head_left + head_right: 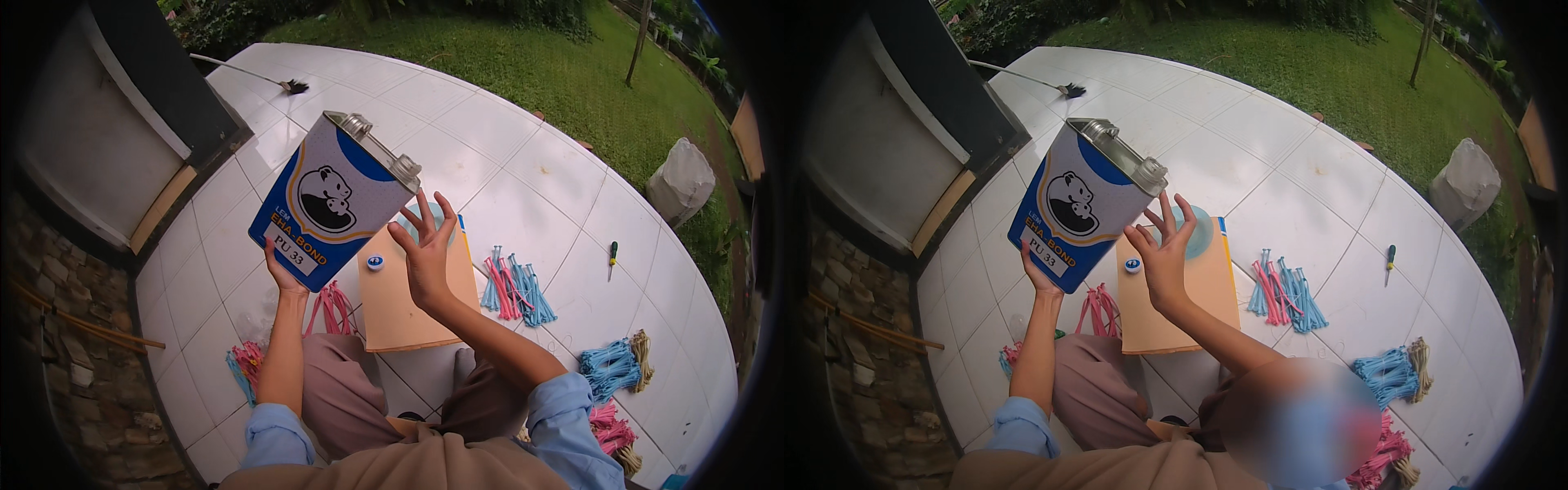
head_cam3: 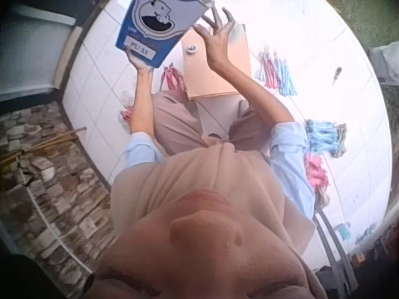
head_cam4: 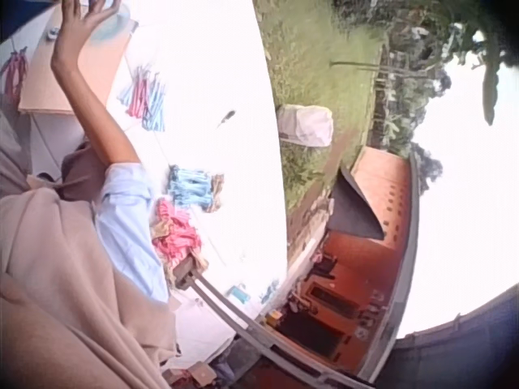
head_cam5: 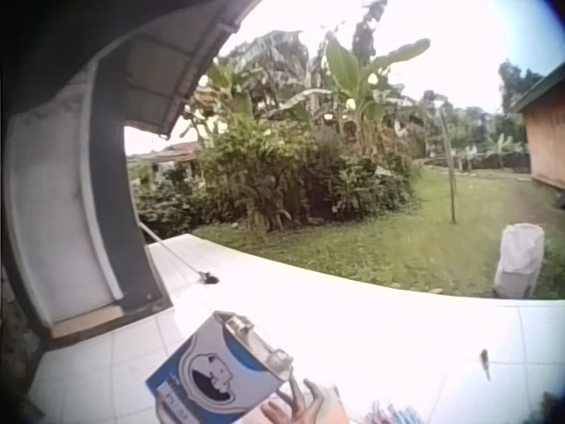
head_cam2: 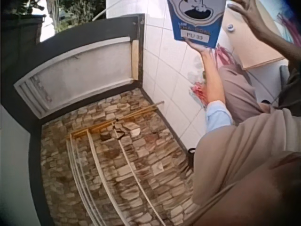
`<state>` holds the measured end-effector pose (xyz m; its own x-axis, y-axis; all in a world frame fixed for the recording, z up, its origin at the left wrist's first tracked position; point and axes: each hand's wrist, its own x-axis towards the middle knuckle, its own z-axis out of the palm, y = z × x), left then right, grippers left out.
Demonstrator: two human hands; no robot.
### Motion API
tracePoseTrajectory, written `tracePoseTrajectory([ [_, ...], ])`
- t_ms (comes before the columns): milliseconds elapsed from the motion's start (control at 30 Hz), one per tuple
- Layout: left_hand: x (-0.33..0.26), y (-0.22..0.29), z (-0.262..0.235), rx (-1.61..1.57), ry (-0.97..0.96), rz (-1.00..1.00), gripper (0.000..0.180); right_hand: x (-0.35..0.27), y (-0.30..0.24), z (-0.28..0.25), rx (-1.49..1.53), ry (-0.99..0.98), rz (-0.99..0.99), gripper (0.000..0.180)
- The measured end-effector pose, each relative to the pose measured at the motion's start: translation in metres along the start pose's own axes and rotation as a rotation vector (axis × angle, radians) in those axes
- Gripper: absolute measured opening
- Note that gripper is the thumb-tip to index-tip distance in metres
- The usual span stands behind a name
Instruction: The person applies liquid from a bowl to pink straps, places them onto a box, and then applies small yellow and green flower-shaped components to a surface.
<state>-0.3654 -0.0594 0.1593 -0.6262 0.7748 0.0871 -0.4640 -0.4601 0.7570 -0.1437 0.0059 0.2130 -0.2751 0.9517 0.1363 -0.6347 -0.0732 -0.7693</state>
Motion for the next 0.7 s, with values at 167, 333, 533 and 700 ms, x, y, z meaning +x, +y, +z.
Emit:
tracePoseTrajectory([
  [167,-0.006,-0.003,0.021,-0.203,-0.029,0.036,0.062,0.013,-0.009,0.043,-0.526,-0.189,-0.478,0.104],
  [333,-0.011,-0.007,0.030,-0.286,-0.028,0.021,0.064,0.020,0.005,0.078,-0.494,-0.101,-0.494,0.122],
  [533,-0.014,-0.002,0.020,-0.267,-0.039,-0.043,0.061,0.025,0.017,0.085,-0.468,0.020,-0.410,0.124],
  [700,-0.007,-0.003,0.004,-0.301,-0.023,-0.088,0.063,0.033,0.025,0.110,-0.467,-0.030,-0.521,0.121],
])
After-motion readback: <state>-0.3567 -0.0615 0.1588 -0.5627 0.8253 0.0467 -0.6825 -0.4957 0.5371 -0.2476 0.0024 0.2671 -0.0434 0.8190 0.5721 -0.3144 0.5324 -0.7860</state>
